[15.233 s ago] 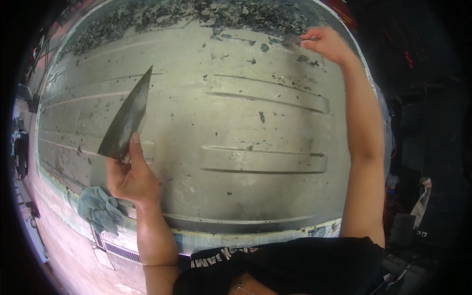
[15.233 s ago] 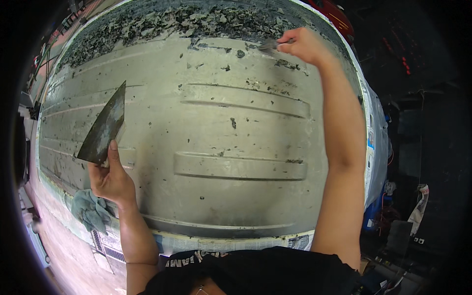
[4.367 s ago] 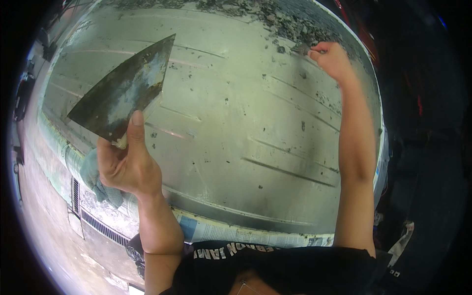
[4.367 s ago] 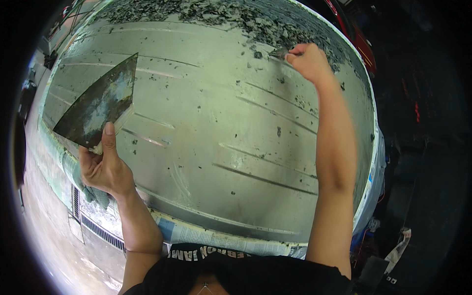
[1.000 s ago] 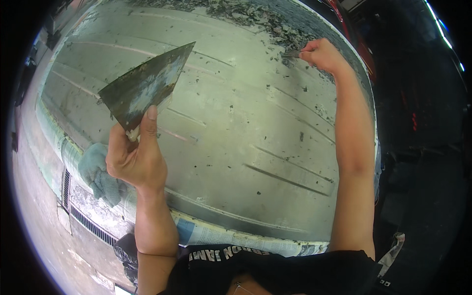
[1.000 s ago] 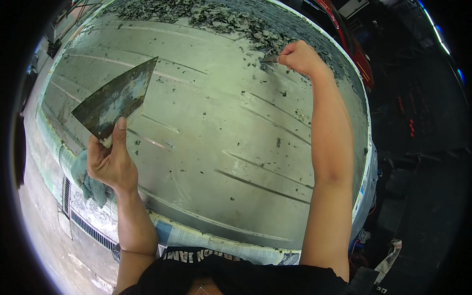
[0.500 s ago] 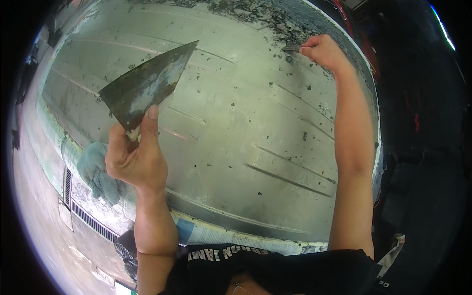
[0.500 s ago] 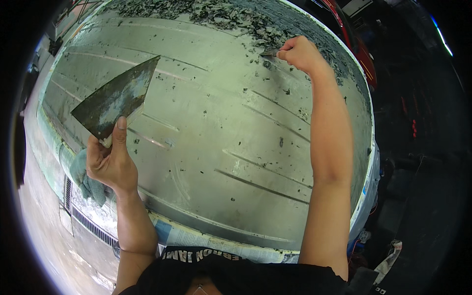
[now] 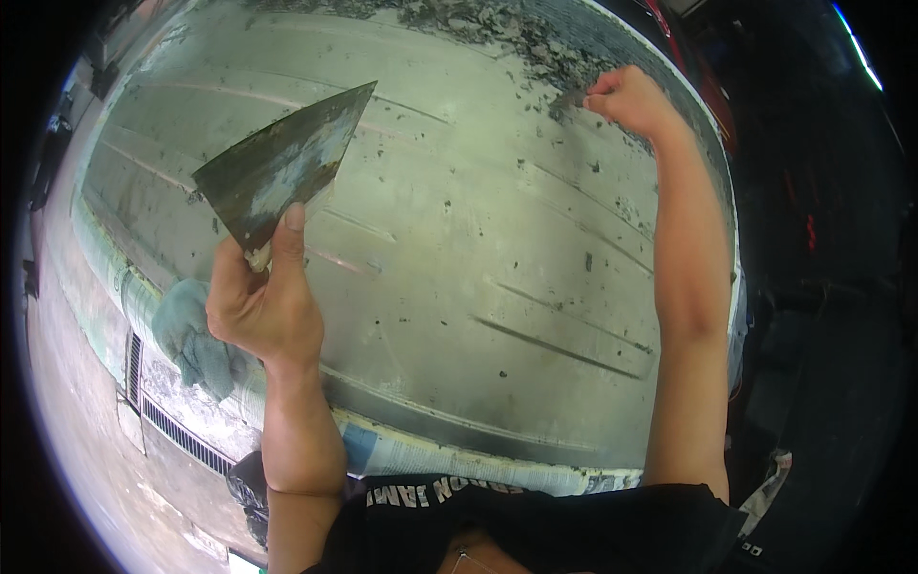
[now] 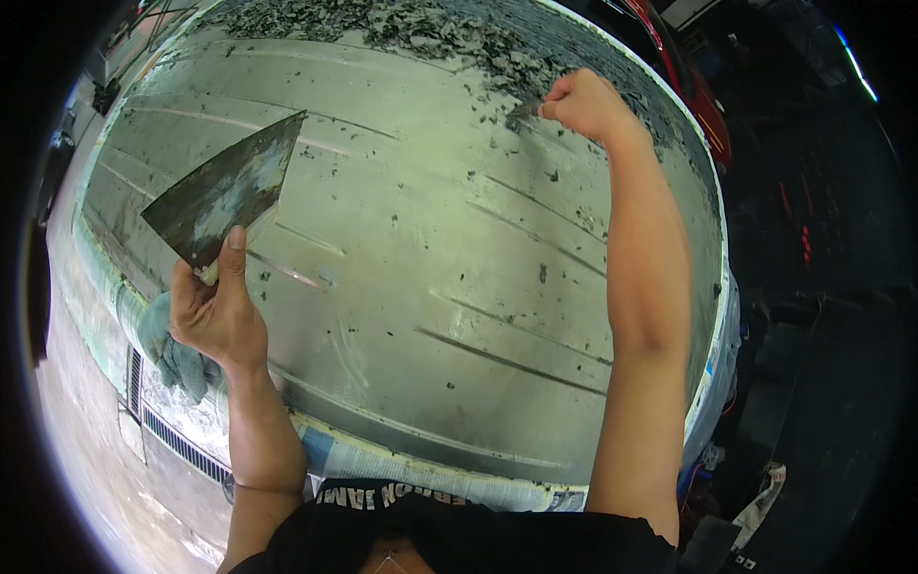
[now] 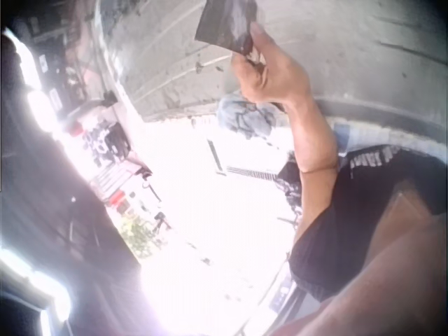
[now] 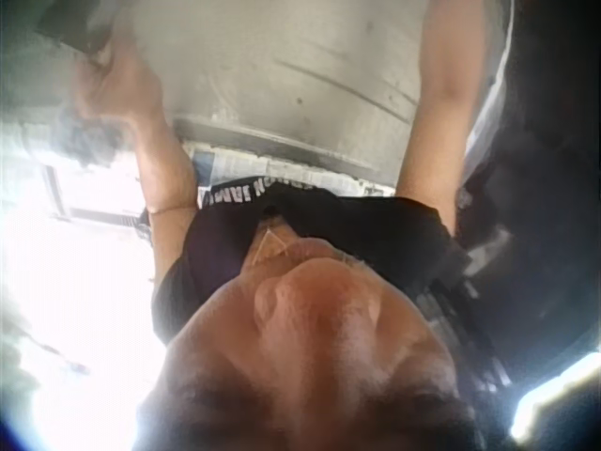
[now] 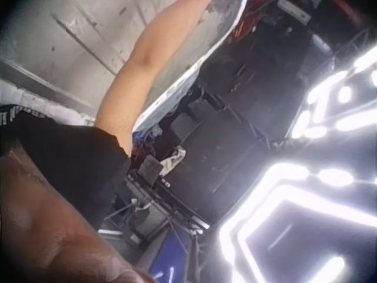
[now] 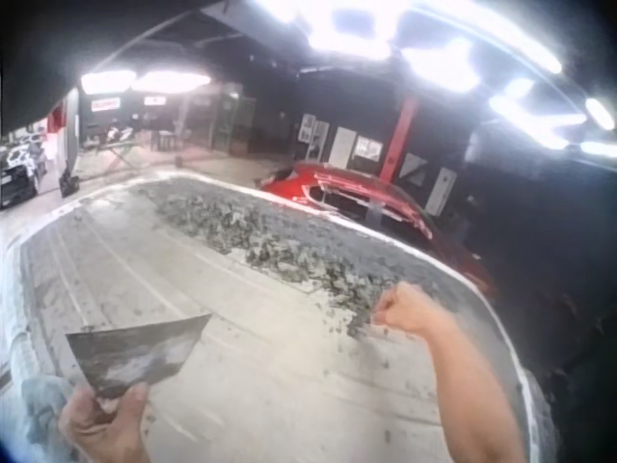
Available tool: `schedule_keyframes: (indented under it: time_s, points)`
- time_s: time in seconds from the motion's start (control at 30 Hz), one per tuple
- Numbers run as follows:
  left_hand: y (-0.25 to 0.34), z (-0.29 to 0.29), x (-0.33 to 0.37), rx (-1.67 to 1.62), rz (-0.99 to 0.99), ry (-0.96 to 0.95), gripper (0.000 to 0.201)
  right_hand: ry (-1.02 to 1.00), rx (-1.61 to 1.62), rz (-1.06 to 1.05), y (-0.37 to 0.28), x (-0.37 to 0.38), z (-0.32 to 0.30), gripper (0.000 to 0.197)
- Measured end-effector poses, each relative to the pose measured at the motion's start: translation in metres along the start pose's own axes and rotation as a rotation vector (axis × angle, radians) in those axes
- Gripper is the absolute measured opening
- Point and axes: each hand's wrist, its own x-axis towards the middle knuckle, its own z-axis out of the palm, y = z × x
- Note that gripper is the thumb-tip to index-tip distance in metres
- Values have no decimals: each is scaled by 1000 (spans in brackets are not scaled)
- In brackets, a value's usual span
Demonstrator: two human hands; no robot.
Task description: The person uses a metal scraper to remove old paint from a car hood. They repeatedly scrape the surface, clearing flakes and residue across the hood area.
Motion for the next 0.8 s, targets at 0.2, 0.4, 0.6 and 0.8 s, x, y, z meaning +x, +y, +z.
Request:
schedule_keyframes:
  time_s: [0.2, 0.4, 0.6, 0.8]
  points:
    - [-5, -5, 1, -33, -33, -18, 16, -40, 109, 28, -2, 15, 9, 32]
    - [-5, -5, -3, 53, 18, -27, 17, 206, 184, 88, 0, 4, 43, 37]
    - [-3, 1, 1, -67, 5, 8, 18, 15, 172, 119, 10, -15, 14, 36]
    - [-6, -3, 2, -23, 0, -13, 17, 27, 108, 64, -8, -13, 16, 31]
